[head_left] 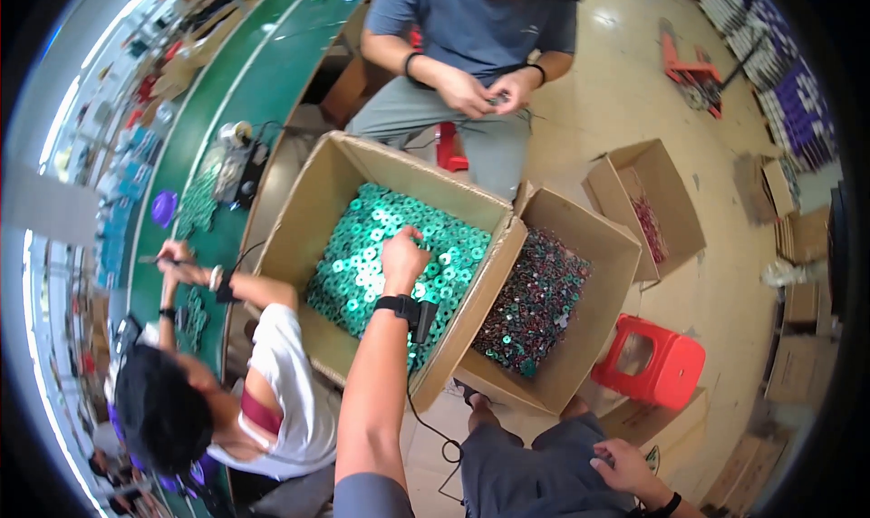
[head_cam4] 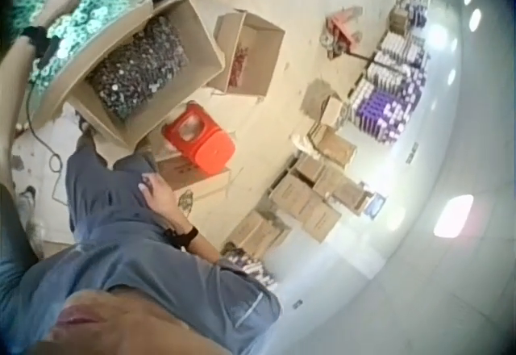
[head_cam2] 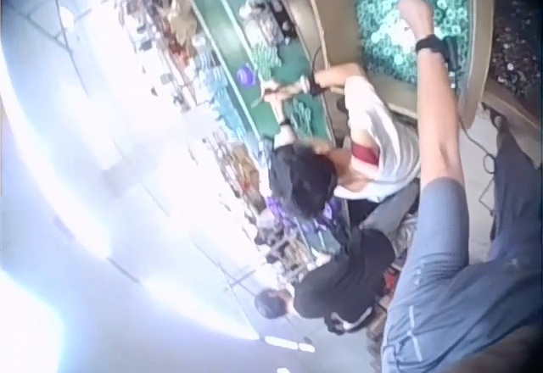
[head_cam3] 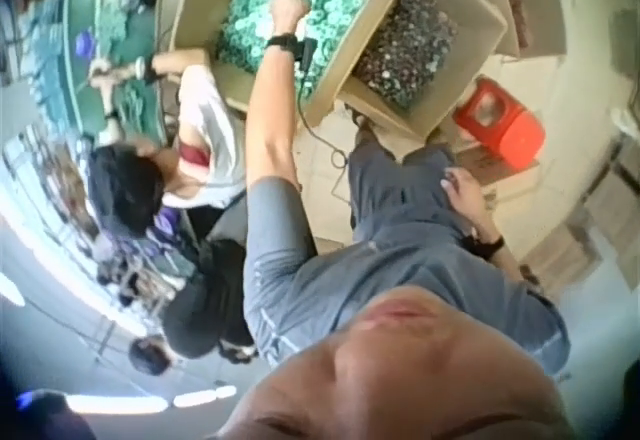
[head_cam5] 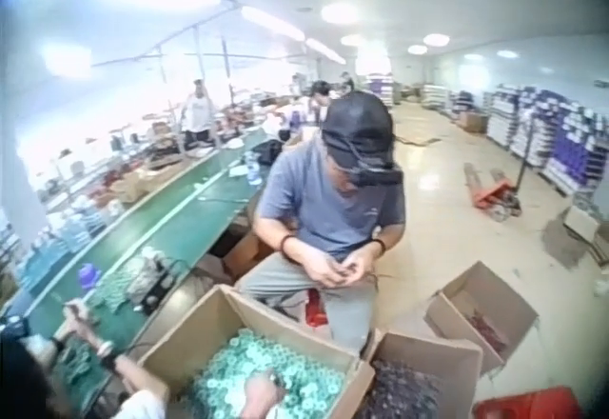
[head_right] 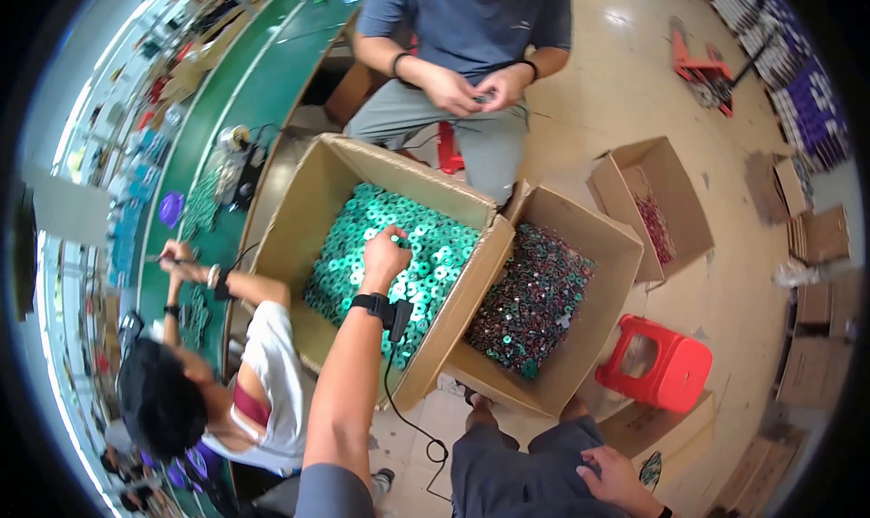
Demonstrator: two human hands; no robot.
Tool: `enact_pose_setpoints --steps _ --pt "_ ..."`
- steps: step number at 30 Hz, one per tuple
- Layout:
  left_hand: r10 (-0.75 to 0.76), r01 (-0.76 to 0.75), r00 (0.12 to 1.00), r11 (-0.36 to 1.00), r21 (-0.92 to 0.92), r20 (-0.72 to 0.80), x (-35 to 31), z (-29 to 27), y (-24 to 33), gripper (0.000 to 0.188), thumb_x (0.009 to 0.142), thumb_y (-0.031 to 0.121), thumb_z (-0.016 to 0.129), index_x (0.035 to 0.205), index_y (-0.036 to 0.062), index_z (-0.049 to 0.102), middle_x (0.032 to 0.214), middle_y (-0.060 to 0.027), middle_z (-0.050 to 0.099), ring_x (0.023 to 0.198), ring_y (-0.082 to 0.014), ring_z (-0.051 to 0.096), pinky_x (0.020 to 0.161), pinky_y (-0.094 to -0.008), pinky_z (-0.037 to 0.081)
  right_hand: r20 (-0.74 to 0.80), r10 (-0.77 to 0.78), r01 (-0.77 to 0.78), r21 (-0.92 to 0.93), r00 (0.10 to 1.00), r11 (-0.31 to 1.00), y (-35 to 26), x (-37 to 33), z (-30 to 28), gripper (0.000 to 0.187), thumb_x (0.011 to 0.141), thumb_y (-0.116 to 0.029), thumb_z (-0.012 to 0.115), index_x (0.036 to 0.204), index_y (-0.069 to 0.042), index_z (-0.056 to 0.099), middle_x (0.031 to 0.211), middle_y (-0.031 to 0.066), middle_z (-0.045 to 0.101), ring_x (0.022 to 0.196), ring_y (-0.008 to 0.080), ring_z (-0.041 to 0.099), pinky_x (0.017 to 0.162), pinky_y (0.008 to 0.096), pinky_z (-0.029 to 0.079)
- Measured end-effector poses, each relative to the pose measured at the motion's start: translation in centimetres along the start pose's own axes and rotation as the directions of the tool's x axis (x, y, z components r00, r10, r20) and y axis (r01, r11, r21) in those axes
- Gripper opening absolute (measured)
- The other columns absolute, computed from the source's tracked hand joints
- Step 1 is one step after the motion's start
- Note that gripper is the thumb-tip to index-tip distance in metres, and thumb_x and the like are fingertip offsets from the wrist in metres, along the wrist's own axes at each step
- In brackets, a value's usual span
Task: Assembling small plastic components into larger units by hand in an industrial factory setting.
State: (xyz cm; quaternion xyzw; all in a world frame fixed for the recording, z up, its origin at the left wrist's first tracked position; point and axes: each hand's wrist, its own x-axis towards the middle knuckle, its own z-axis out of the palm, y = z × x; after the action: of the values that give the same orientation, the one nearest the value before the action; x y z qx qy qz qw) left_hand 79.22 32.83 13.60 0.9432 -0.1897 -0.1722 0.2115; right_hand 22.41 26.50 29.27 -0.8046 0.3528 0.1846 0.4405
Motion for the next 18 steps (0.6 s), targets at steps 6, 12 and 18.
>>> enact_pose_setpoints --steps 6,12,18 --pt "0.073 -0.116 0.978 0.968 0.221 0.194 7.1 11.4 -3.0 0.027 0.084 0.009 0.059 0.106 0.0203 0.072 0.107 -0.024 0.066 0.1 -0.0411 0.068 0.086 -0.0483 0.056 -0.139 0.297 -0.278 0.139 0.945 0.95 -0.5 -3.6 4.5 0.029 0.083 -0.017 0.075 0.106 0.0 0.066 0.096 0.0157 0.07 0.086 0.0267 0.07 0.076 0.0362 0.057" --pt "0.265 -0.443 0.878 0.768 0.464 0.399 9.3 19.3 -2.9 0.025 0.085 0.017 0.057 0.105 0.0098 0.07 0.095 -0.0208 0.072 0.096 -0.0394 0.067 0.091 -0.0505 0.05 -0.138 0.506 -0.493 0.118 0.852 0.862 1.3 -7.8 8.1 0.033 0.089 -0.029 0.069 0.111 -0.005 0.065 0.097 0.0173 0.066 0.091 0.0384 0.065 0.081 0.0446 0.053" --pt "0.459 -0.466 0.883 0.839 0.281 0.091 13.5 10.8 -8.4 0.047 0.093 0.029 0.063 0.131 0.0007 0.059 0.112 -0.0212 0.071 0.094 -0.0381 0.068 0.08 -0.0438 0.053 -0.266 0.599 -0.51 0.335 0.755 0.792 7.0 -10.5 11.2 0.031 0.091 -0.028 0.065 0.112 -0.005 0.064 0.099 0.0171 0.068 0.093 0.0355 0.066 0.08 0.0435 0.054"
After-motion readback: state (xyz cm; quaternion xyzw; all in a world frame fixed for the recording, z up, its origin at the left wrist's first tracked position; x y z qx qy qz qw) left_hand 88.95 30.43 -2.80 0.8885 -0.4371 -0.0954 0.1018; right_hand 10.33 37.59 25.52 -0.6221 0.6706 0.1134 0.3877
